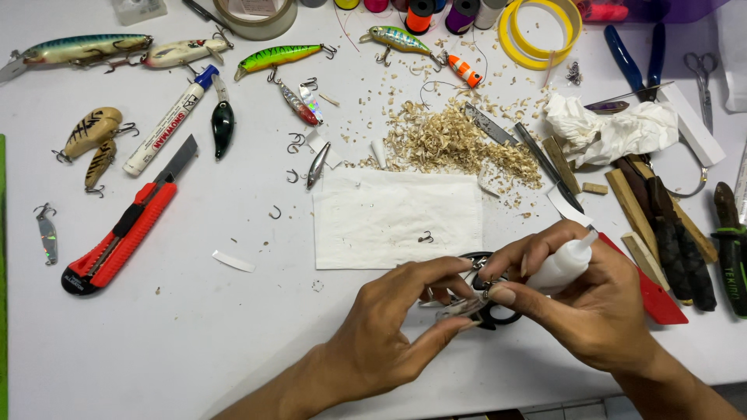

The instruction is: The person uses pliers to attach a treble hook to a small fishing lure, then applies glue to secure the connection. They repeat the process with a second lure, bending and securing hooks with pliers throughout.

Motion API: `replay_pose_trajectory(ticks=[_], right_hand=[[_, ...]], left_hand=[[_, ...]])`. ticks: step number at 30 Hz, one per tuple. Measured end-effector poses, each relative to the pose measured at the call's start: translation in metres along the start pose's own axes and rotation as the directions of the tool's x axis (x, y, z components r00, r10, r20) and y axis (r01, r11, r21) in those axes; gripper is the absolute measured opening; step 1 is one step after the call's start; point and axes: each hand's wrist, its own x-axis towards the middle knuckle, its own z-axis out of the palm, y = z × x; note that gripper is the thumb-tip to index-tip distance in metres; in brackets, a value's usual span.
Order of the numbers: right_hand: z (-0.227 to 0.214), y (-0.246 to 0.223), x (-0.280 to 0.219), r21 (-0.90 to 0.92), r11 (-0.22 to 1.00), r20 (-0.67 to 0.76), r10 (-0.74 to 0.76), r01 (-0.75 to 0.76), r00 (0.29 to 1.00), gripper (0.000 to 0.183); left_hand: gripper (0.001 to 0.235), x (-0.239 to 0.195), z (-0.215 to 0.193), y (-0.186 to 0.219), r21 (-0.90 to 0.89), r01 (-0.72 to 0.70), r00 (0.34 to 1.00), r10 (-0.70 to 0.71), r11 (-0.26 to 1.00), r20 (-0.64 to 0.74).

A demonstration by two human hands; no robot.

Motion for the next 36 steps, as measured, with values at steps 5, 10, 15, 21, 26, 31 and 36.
replay_pose_trajectory(ticks=[5, 10, 15, 21, 26, 31, 36], right_hand=[[0.005, -0.010, 0.003, -0.233, 0.961, 0.013, -0.150, 0.149, 0.989, 0.031], [0.013, -0.015, 0.009, -0.346, 0.913, 0.041, -0.214, 0.215, 0.976, 0.031], [0.029, -0.014, 0.015, -0.258, 0.941, 0.090, -0.201, 0.218, 0.975, 0.029], [0.029, -0.008, 0.016, -0.298, 0.931, 0.067, -0.201, 0.212, 0.977, 0.029], [0.027, -0.004, 0.017, -0.217, 0.956, 0.066, -0.187, 0.197, 0.980, 0.027], [0.014, 0.007, 0.012, -0.231, 0.957, 0.069, -0.166, 0.177, 0.984, 0.019], [0.013, 0.009, 0.001, -0.193, 0.981, 0.072, 0.008, 0.006, 0.997, 0.031]], left_hand=[[0.037, 0.002, -0.002, -0.003, 0.017, 0.015, 0.998, -0.014, 1.000, -0.062], [0.024, 0.009, -0.011, 0.011, 0.030, -0.016, 0.978, 0.022, 0.999, -0.206], [0.022, 0.011, -0.018, 0.015, 0.093, -0.104, 0.967, 0.122, 0.990, -0.225], [0.025, 0.008, -0.021, 0.012, 0.096, -0.083, 0.973, 0.101, 0.992, -0.208], [0.027, 0.007, -0.025, 0.020, 0.008, 0.059, 0.974, -0.056, 0.998, -0.221], [0.029, 0.007, -0.027, 0.021, -0.168, 0.164, 0.957, -0.198, 0.972, -0.214], [0.029, 0.009, -0.028, 0.019, -0.437, 0.216, 0.909, -0.343, 0.873, -0.236]])
